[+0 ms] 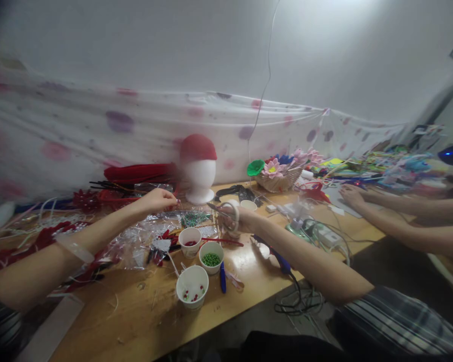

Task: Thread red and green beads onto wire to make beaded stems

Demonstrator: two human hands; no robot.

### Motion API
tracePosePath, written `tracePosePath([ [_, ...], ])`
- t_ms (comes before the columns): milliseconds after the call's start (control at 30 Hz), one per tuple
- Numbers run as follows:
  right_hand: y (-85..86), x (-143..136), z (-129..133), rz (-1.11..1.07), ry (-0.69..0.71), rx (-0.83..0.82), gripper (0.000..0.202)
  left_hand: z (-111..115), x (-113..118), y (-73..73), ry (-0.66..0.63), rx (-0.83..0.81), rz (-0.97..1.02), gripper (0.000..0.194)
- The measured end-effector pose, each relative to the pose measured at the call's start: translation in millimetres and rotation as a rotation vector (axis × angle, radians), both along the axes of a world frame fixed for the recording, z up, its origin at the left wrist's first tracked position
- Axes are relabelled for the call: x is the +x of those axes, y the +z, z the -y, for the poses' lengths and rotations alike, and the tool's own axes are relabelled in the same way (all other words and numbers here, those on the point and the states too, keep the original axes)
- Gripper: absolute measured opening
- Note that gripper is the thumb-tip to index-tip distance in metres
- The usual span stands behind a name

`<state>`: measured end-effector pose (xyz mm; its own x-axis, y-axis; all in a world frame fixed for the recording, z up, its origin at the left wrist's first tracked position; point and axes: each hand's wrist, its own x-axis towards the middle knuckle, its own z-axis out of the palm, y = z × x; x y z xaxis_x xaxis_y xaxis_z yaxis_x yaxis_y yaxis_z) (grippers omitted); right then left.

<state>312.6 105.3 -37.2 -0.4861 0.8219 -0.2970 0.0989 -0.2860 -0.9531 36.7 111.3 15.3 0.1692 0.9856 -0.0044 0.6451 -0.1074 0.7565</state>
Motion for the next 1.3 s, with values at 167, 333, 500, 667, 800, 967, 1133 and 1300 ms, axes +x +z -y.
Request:
tracePosePath([
  [167, 22.5, 27, 37, 0.521, -0.089, 0.163, 0.027, 2, -20, 19.8, 0.052, 0.067, 0.018, 0.021],
  [333, 25.1, 45, 84, 0.987, -0.005, 0.315, 0.024, 7, -45, 50.6, 0.100, 0.088, 0.066, 0.033],
  [500, -9.1, 35, 107, 1.339, 0.148, 0.404, 0.024, 22, -51, 73.4, 0.111, 0.082, 0.103, 0.030],
  [667, -34.0, 28, 103, 1.530, 0.170, 0.473, 0.032, 59, -57, 56.0, 0.127, 0.029, 0.042, 0.028],
  [800, -38.1, 36, 99, 1.603, 0.183, 0.518, 0.033, 101, -68, 18.7, 0.072, -0.109, -0.037, 0.030],
  [967, -40.3, 45, 98, 1.607, 0.304, 0.533, 0.032, 142, -83, -42.8, -0.025, -0.246, -0.034, 0.029],
  [1133, -46.5, 46, 96, 1.598, 0.350, 0.524, 0.031, 190, -89, -132.2, 0.086, -0.164, -0.063, 0.032],
  [1300, -55.4, 49, 95, 1.523, 0.306, 0.575, 0.032, 210, -88, -177.8, 0.140, 0.109, -0.150, 0.026],
])
